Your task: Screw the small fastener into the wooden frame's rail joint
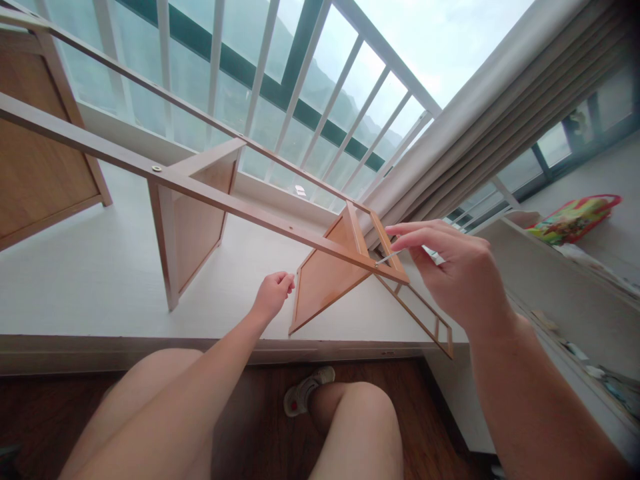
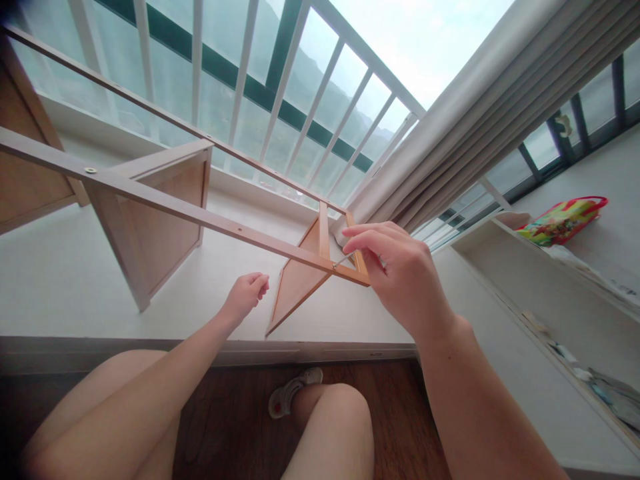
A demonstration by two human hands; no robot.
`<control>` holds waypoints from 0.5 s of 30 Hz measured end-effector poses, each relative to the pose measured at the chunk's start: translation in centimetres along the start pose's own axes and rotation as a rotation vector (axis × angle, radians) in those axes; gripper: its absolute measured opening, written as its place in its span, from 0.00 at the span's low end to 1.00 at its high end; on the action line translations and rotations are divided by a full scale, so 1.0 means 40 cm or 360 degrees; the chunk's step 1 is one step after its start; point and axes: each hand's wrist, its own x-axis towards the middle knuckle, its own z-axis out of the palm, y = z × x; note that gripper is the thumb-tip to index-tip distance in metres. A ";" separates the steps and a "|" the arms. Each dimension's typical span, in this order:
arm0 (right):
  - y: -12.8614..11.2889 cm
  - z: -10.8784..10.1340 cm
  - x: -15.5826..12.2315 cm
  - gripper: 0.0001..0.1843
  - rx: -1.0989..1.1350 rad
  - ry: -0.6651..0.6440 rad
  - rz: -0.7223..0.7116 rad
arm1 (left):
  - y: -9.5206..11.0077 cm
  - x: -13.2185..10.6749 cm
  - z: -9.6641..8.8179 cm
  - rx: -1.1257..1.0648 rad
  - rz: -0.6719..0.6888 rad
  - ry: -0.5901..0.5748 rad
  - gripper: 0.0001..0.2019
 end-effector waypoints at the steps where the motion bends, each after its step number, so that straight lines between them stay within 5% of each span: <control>1: 0.001 -0.002 0.001 0.12 -0.0002 -0.0009 -0.0015 | 0.000 0.000 0.000 -0.0001 0.0002 0.0000 0.17; 15: 0.007 -0.032 0.005 0.14 -0.0021 -0.0154 0.0084 | -0.006 0.002 0.002 0.0011 0.0014 -0.0002 0.17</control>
